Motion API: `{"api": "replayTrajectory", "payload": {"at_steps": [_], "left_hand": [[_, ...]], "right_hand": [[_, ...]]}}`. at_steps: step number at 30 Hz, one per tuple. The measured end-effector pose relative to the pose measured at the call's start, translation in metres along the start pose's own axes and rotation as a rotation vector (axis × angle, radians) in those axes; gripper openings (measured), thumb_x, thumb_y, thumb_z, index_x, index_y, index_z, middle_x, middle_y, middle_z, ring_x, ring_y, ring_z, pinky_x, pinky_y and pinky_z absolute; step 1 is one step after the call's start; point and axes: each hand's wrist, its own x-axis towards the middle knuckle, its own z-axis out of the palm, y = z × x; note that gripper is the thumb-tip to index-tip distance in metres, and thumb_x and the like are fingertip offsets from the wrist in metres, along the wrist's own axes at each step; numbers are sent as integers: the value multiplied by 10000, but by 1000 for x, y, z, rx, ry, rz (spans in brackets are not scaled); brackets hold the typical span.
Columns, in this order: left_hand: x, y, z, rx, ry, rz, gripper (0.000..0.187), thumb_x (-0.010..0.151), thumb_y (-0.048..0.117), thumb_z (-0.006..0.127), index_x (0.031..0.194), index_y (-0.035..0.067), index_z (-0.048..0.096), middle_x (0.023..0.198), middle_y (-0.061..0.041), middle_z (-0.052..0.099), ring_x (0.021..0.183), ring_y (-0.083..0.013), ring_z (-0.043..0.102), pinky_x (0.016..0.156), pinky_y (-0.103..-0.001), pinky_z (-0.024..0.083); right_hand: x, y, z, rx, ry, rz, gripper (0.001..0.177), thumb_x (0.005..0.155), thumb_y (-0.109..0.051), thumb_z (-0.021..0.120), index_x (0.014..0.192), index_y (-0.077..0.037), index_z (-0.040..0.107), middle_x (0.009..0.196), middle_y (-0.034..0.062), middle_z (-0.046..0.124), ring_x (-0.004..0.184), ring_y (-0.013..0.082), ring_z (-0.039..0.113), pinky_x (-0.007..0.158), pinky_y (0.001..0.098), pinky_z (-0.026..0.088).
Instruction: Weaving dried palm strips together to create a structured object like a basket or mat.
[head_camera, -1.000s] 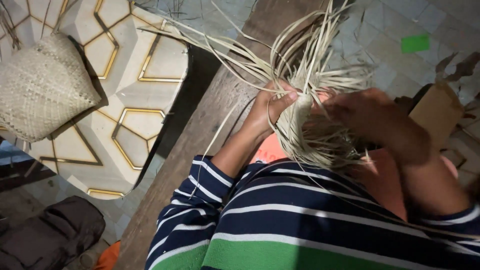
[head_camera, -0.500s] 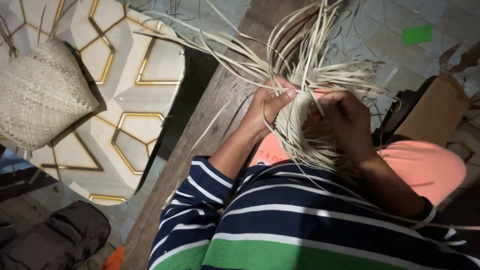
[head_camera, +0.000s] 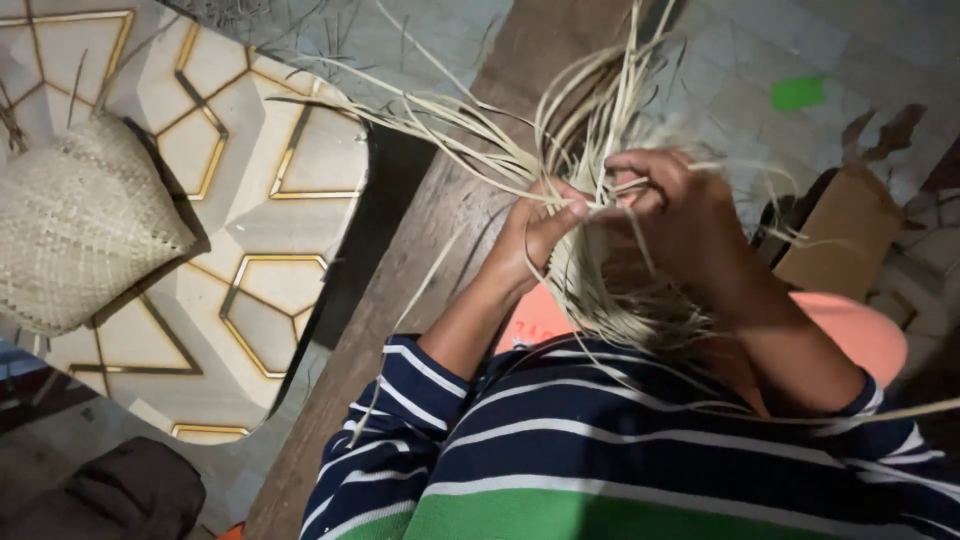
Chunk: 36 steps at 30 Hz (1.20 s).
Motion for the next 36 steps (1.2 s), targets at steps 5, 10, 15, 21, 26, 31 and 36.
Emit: {"api": "replayTrajectory", "payload": {"at_steps": [5,10,15,21,26,31,36], "left_hand": [[-1,4,1,5,-12,-1,120,803,124,637,871,71,553,830,-60,616,760,-101,557,704,-217,431],[-2,9,1,140,-53,19,112,779,228,624,802,130,573,802,-7,588,762,-114,533,736,-220,395],[-3,5,2,-78,22,-43,205,804,168,670,910,32,559,882,-118,639,746,-104,571,677,-236,469],[4,5,-4,-75,38,-50,147,800,129,649,878,23,582,769,-89,622,689,-95,542,657,-216,457],[2,7,-2,-71,45,-29,144,806,120,638,896,26,576,772,-85,614,713,-89,543,672,-205,448],[2,6,3,-75,60,4,230,796,167,667,921,6,560,816,-124,627,727,-112,563,696,-244,458],[0,4,2,-46,38,39,240,820,190,655,932,6,549,898,-170,629,829,-146,577,777,-289,446]], "right_hand": [[65,-51,-19,16,-370,50,160,787,-41,624,933,-84,674,786,80,662,581,217,623,528,342,492],[112,-90,-24,384,-578,-200,156,942,-118,521,836,-16,573,673,48,604,553,127,620,515,213,539],[85,-94,-19,279,-446,-298,108,902,-127,556,906,-23,582,766,89,609,672,201,612,589,287,522],[21,-57,-21,165,-251,-349,173,854,-138,599,991,-30,594,877,139,615,814,291,600,678,376,500],[-16,-17,-23,58,-107,-416,271,814,-145,634,1061,-36,603,970,181,618,932,366,588,753,451,481],[-41,47,7,-230,137,-492,339,809,-189,656,1108,-33,629,1164,123,570,1093,276,552,917,330,464],[-44,34,10,271,103,-234,446,810,22,631,1240,23,514,1090,171,529,1018,328,557,848,397,467]]}}
